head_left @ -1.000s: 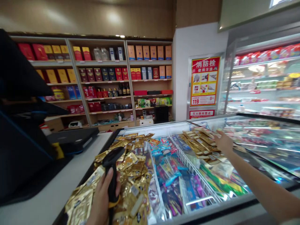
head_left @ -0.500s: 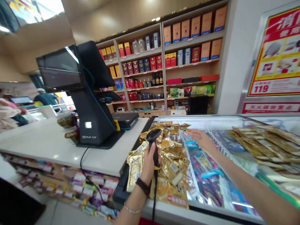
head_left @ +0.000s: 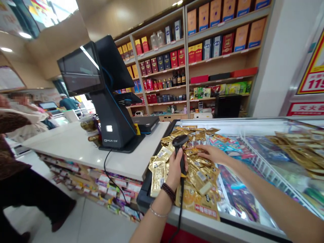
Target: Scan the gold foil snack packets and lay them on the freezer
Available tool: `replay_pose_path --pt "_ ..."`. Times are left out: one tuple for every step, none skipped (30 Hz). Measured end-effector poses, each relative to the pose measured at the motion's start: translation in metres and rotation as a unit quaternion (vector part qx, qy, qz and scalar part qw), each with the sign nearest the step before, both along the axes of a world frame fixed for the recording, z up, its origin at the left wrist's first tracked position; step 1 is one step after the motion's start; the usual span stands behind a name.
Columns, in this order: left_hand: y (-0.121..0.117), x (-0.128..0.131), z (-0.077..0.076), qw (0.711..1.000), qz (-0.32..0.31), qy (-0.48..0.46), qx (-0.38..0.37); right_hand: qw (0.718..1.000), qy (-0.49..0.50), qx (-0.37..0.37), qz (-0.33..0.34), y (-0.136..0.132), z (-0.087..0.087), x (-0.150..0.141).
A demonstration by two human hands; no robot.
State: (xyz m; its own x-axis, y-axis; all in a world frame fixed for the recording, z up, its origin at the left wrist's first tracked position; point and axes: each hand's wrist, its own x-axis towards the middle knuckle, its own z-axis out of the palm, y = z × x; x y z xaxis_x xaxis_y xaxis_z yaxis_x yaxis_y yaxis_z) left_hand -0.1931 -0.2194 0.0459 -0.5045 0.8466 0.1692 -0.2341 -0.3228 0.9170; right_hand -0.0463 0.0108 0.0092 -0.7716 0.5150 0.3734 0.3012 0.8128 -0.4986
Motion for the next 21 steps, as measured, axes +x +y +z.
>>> replay_pose_path --pt "0.000 0.000 0.000 1.000 -0.003 0.001 -0.001 1.000 -0.007 0.014 -0.019 0.004 0.000 0.009" --pt "0.000 0.001 0.000 1.000 -0.006 0.001 -0.001 0.999 -0.014 0.032 -0.038 0.007 0.001 0.017" --pt "0.000 0.001 0.000 1.000 -0.008 0.001 0.000 0.997 -0.021 0.050 -0.055 0.009 0.001 0.025" --pt "0.001 0.002 0.000 1.000 -0.009 0.001 0.002 0.995 -0.029 0.067 -0.069 0.010 0.000 0.033" --pt "0.001 0.002 0.000 1.000 -0.011 0.003 0.004 0.992 -0.035 0.083 -0.083 0.010 0.000 0.039" --pt "0.000 0.003 0.000 1.000 -0.011 0.005 0.005 0.990 -0.041 0.097 -0.098 0.009 -0.001 0.045" --pt "0.000 0.004 0.001 1.000 -0.012 0.007 0.006 0.986 -0.045 0.107 -0.116 0.008 -0.002 0.049" --pt "0.000 0.004 0.002 1.000 -0.013 0.009 0.006 0.983 -0.047 0.116 -0.134 0.006 -0.004 0.052" --pt "-0.001 0.005 0.002 1.000 -0.014 0.011 0.005 0.980 -0.048 0.123 -0.150 0.004 -0.005 0.054" --pt "-0.001 0.005 0.003 1.000 -0.016 0.012 0.004 0.977 -0.047 0.129 -0.162 0.003 -0.007 0.056" --pt "-0.001 0.005 0.004 1.000 -0.017 0.013 0.003 0.976 -0.045 0.132 -0.168 0.003 -0.008 0.057" --pt "-0.002 0.006 0.004 1.000 -0.018 0.013 0.002 0.976 -0.040 0.131 -0.172 0.004 -0.010 0.058" --pt "-0.002 0.006 0.005 1.000 -0.018 0.013 0.001 0.976 -0.032 0.125 -0.177 0.006 -0.011 0.059" --pt "-0.002 0.006 0.005 1.000 -0.016 0.013 0.001 0.975 -0.018 0.114 -0.188 0.010 -0.012 0.060" --pt "-0.003 0.006 0.005 1.000 -0.014 0.014 0.001 0.974 0.004 0.098 -0.205 0.013 -0.013 0.061" --pt "-0.003 0.007 0.005 1.000 -0.012 0.017 0.002 0.971 0.032 0.080 -0.224 0.018 -0.014 0.063" --pt "-0.003 0.007 0.005 1.000 -0.012 0.021 0.004 0.966 0.066 0.057 -0.242 0.022 -0.014 0.064" --pt "-0.003 0.007 0.005 1.000 -0.014 0.027 0.005 0.961 0.104 0.027 -0.255 0.025 -0.014 0.065" --pt "-0.003 0.008 0.005 0.999 -0.017 0.033 0.005 0.955 0.145 -0.016 -0.260 0.027 -0.013 0.066" --pt "-0.003 0.008 0.005 0.999 -0.020 0.040 0.005 0.947 0.186 -0.073 -0.254 0.028 -0.012 0.066" --pt "-0.004 0.008 0.005 0.999 -0.025 0.045 0.004 0.936 0.223 -0.138 -0.237 0.028 -0.011 0.066"
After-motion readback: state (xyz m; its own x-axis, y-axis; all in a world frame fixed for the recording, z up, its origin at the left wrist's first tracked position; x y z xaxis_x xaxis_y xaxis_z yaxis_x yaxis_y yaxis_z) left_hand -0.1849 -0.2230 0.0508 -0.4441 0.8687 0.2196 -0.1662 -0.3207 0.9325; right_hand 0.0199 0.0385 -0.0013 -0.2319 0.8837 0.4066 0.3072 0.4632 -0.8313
